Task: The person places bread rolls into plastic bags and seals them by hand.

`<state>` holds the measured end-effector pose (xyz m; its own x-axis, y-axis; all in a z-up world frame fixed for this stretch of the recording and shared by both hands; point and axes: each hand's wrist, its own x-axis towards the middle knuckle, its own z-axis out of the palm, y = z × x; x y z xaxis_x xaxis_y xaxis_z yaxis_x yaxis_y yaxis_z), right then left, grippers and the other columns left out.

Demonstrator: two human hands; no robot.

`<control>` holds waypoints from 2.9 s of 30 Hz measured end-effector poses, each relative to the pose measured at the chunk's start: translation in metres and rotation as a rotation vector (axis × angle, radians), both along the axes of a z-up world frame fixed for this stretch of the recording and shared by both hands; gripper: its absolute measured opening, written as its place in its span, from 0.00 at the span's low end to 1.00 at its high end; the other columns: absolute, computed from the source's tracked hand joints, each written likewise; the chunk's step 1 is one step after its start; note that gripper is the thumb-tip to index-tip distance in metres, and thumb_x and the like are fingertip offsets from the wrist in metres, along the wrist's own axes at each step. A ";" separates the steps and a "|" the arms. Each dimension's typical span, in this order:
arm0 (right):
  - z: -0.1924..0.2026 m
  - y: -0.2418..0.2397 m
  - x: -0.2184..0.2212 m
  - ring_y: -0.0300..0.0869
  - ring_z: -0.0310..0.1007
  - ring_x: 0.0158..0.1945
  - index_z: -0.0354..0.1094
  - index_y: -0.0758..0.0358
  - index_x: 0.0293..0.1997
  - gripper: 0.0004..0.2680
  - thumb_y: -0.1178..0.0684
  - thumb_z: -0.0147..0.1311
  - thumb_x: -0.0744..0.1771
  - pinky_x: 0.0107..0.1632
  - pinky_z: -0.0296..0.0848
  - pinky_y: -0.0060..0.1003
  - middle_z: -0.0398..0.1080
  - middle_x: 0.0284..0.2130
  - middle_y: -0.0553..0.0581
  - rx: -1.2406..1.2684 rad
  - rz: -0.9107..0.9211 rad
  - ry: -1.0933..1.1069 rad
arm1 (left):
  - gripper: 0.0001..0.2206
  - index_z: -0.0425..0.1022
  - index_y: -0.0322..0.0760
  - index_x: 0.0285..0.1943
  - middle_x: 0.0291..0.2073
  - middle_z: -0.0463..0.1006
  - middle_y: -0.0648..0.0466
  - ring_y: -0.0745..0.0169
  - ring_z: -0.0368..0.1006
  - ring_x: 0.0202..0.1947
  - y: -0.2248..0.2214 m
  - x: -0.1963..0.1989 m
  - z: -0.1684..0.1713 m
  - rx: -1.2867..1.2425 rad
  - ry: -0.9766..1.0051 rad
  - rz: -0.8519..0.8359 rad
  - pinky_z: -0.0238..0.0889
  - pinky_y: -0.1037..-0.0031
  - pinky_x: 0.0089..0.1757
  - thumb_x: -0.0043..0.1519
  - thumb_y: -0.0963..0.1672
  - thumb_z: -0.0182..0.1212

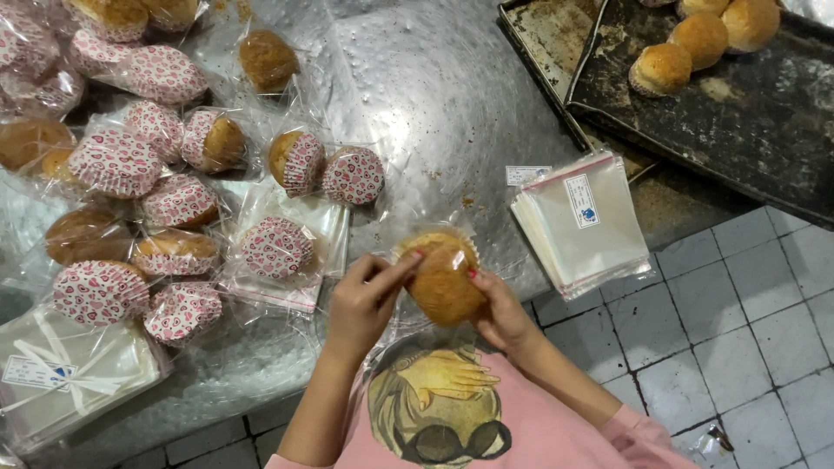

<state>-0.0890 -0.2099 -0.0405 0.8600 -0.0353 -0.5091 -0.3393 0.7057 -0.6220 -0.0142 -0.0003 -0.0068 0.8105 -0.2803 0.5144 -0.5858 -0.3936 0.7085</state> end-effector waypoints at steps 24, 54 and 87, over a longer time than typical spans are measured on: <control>0.014 -0.009 0.027 0.36 0.66 0.29 0.64 0.74 0.62 0.28 0.47 0.71 0.61 0.29 0.71 0.28 0.65 0.48 0.60 -1.139 0.104 -0.281 | 0.11 0.82 0.33 0.53 0.31 0.84 0.45 0.46 0.81 0.29 -0.031 -0.002 0.035 -0.124 0.153 0.122 0.73 0.66 0.31 0.65 0.37 0.58; 0.096 -0.033 0.039 0.61 0.48 0.75 0.28 0.44 0.77 0.46 0.41 0.70 0.57 0.67 0.70 0.59 0.42 0.75 0.68 -0.692 0.751 -0.618 | 0.40 0.45 0.35 0.76 0.63 0.67 0.41 0.45 0.68 0.62 0.009 -0.048 -0.057 -0.580 1.055 -0.675 0.69 0.60 0.59 0.58 0.52 0.60; 0.087 -0.029 0.041 0.63 0.70 0.59 0.20 0.62 0.77 0.51 0.53 0.73 0.57 0.64 0.69 0.59 0.69 0.57 0.74 -0.517 0.471 -0.568 | 0.05 0.73 0.48 0.45 0.32 0.74 0.71 0.85 0.57 0.21 0.055 0.047 0.142 -1.552 0.479 0.440 0.39 0.93 0.21 0.65 0.47 0.60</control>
